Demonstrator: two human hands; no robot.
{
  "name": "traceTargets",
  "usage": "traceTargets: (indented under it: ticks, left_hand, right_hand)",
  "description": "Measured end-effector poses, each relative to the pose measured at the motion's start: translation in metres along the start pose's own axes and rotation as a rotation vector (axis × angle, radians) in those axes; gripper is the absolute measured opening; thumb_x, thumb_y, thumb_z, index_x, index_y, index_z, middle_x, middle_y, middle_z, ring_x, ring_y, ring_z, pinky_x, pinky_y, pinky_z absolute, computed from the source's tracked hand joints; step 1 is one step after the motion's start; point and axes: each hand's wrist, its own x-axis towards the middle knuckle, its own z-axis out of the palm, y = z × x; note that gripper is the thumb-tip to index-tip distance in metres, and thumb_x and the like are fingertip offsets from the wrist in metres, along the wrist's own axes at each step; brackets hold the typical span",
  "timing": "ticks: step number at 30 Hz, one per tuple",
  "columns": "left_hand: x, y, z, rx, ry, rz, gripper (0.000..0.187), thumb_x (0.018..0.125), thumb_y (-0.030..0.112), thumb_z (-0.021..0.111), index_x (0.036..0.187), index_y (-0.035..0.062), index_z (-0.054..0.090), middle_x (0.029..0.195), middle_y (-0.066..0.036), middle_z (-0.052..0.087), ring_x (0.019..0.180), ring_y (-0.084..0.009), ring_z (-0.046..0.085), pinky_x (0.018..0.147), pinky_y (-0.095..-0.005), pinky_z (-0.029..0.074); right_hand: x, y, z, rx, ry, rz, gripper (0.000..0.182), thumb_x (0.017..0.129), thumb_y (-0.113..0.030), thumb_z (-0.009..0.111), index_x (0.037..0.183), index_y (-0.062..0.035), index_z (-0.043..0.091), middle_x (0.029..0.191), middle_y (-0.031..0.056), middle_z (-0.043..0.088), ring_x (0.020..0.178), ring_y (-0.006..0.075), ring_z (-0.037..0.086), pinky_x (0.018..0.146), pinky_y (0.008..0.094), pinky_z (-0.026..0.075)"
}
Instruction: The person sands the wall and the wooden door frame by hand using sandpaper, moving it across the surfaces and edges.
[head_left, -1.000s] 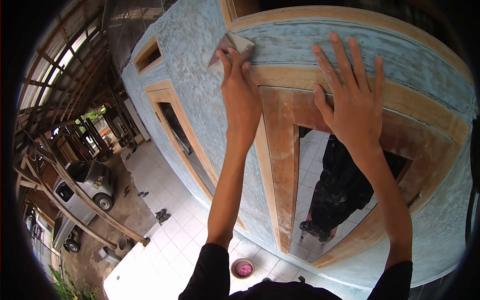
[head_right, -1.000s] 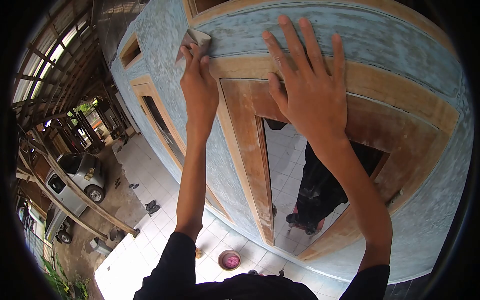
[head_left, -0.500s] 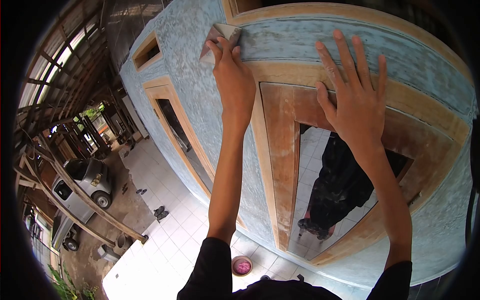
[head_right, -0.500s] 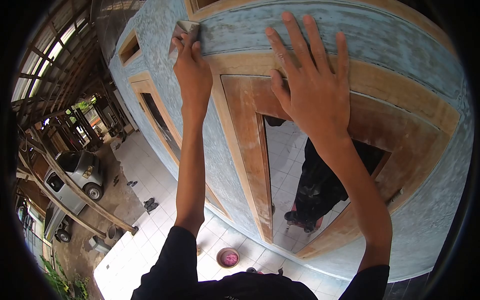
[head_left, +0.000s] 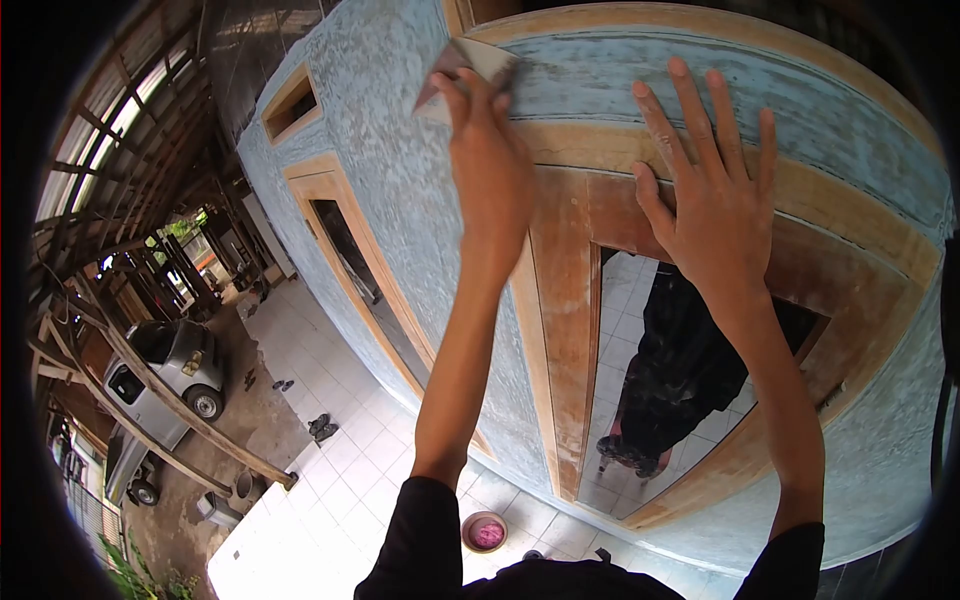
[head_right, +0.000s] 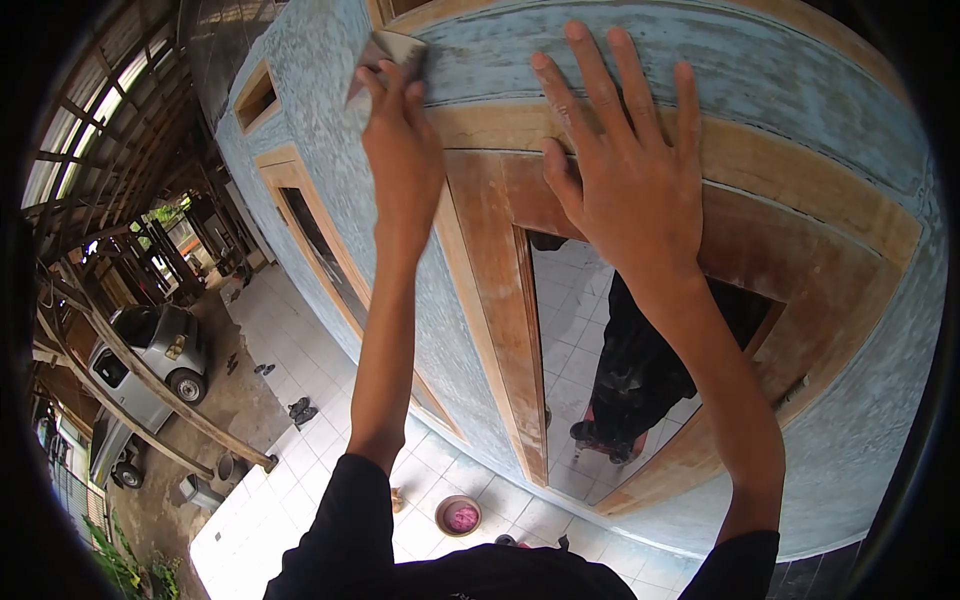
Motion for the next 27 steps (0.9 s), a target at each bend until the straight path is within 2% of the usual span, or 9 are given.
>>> traceTargets:
  ticks: [7,10,14,17,19,21,25,27]
  left_hand:
    - [0.006,-0.013,-0.001,-0.046,0.028,-0.028,0.039,0.106,0.01,0.047,0.139,-0.0094,0.053,0.145,-0.04,0.041,0.128,-0.0463,0.051,0.103,-0.0444,0.05]
    - [-0.002,-0.009,0.0,-0.024,0.016,0.0,0.038,0.105,0.008,0.047,0.14,-0.0074,0.053,0.145,-0.04,0.042,0.133,-0.0464,0.046,0.105,-0.0447,0.048]
    - [-0.014,-0.004,-0.001,0.002,-0.025,0.107,0.038,0.105,0.006,0.048,0.139,-0.0068,0.054,0.144,-0.041,0.042,0.13,-0.0469,0.049,0.103,-0.0434,0.05]
    - [0.005,-0.012,-0.003,-0.042,0.031,0.0,0.038,0.105,0.008,0.048,0.139,-0.0074,0.054,0.143,-0.041,0.043,0.131,-0.0466,0.048,0.103,-0.0431,0.049]
    - [0.008,-0.015,-0.004,-0.086,0.021,0.004,0.038,0.106,0.009,0.048,0.139,-0.0077,0.054,0.144,-0.041,0.042,0.131,-0.0465,0.047,0.103,-0.0431,0.049]
    - [0.003,-0.005,-0.002,-0.056,0.028,-0.053,0.037,0.106,0.01,0.048,0.138,-0.0073,0.055,0.146,-0.041,0.04,0.131,-0.0468,0.048,0.103,-0.0438,0.049]
    - [-0.017,0.006,-0.001,-0.054,-0.006,0.054,0.037,0.105,0.007,0.049,0.14,-0.0035,0.055,0.147,-0.039,0.04,0.131,-0.0471,0.047,0.104,-0.0449,0.049]
    - [-0.008,-0.003,-0.004,-0.046,-0.033,0.031,0.037,0.105,0.006,0.048,0.14,-0.0026,0.055,0.148,-0.037,0.041,0.133,-0.0467,0.046,0.104,-0.0453,0.049]
  right_hand:
    - [-0.001,0.001,0.001,-0.014,0.0,-0.008,0.066,0.092,-0.04,0.063,0.154,-0.0362,0.043,0.164,-0.006,0.035,0.151,0.0178,0.031,0.126,0.0548,0.017]
    - [0.0,0.0,0.001,-0.004,0.011,-0.003,0.065,0.093,-0.04,0.063,0.154,-0.036,0.043,0.164,-0.0057,0.034,0.151,0.0179,0.03,0.126,0.055,0.017]
    - [0.0,0.0,0.0,0.007,-0.03,-0.002,0.065,0.096,-0.042,0.06,0.157,-0.0379,0.038,0.166,-0.0054,0.03,0.154,0.0207,0.026,0.125,0.0568,0.017]
    - [0.0,0.001,0.001,0.008,-0.026,-0.01,0.064,0.096,-0.041,0.061,0.157,-0.0379,0.038,0.166,-0.0053,0.031,0.154,0.0209,0.027,0.125,0.0569,0.017]
    - [-0.001,0.001,0.002,0.009,-0.018,-0.008,0.065,0.096,-0.041,0.061,0.156,-0.0379,0.039,0.166,-0.0052,0.031,0.154,0.021,0.027,0.125,0.057,0.017]
    - [0.0,0.001,0.001,0.011,0.004,-0.009,0.065,0.093,-0.038,0.064,0.154,-0.0356,0.044,0.164,-0.0048,0.035,0.152,0.019,0.03,0.126,0.0555,0.016]
    - [0.0,-0.001,0.0,-0.003,-0.005,-0.003,0.064,0.093,-0.04,0.063,0.154,-0.036,0.043,0.164,-0.005,0.035,0.152,0.019,0.03,0.127,0.0552,0.015]
    - [0.0,0.0,0.0,-0.009,-0.007,-0.007,0.064,0.093,-0.04,0.062,0.154,-0.0363,0.043,0.164,-0.0051,0.035,0.151,0.0189,0.031,0.127,0.0551,0.015]
